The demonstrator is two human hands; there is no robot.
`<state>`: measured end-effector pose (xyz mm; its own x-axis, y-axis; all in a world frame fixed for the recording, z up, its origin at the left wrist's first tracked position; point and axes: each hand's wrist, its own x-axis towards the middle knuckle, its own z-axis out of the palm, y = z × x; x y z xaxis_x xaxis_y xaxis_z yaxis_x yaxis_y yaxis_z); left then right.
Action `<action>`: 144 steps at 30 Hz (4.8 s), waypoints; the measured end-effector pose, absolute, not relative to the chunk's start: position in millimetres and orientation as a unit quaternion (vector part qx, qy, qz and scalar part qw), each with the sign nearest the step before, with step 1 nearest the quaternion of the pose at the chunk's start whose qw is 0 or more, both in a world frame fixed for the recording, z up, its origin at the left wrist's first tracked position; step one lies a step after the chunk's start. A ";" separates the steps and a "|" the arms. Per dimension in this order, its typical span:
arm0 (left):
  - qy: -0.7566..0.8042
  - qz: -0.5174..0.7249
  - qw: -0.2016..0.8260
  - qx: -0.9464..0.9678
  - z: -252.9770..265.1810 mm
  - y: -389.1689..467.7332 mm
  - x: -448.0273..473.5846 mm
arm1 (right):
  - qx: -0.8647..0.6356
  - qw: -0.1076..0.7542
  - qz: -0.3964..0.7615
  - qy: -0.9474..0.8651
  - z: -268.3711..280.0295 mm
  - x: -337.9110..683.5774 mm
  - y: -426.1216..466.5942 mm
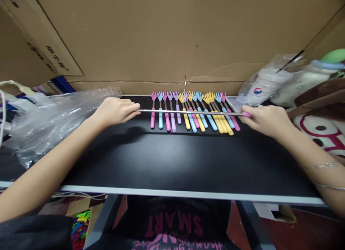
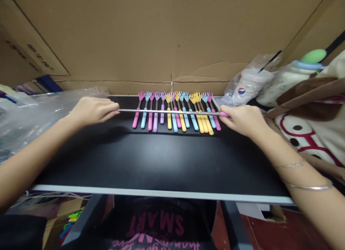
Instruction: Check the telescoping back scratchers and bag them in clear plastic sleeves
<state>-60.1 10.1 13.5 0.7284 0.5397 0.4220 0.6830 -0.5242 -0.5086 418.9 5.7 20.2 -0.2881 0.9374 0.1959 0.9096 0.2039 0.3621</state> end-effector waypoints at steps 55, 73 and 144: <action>-0.383 -0.083 0.341 -0.854 8.4 -6.1 -86.1 | 0.617 0.072 0.087 0.779 27.1 444.1 9.5; -0.369 -0.099 0.253 -0.889 0.2 -9.6 -49.8 | 0.571 0.040 0.135 0.809 17.8 400.4 -6.2; -0.332 -0.109 0.269 -0.897 -6.1 -16.8 -8.9 | 0.552 0.053 0.205 0.806 9.6 352.9 -24.0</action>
<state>-8.9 -16.8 -6.1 0.7554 0.5382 0.3739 0.6551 -0.6347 -0.4099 352.9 -24.0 9.6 -0.3839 0.9125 0.1413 0.8689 0.3053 0.3896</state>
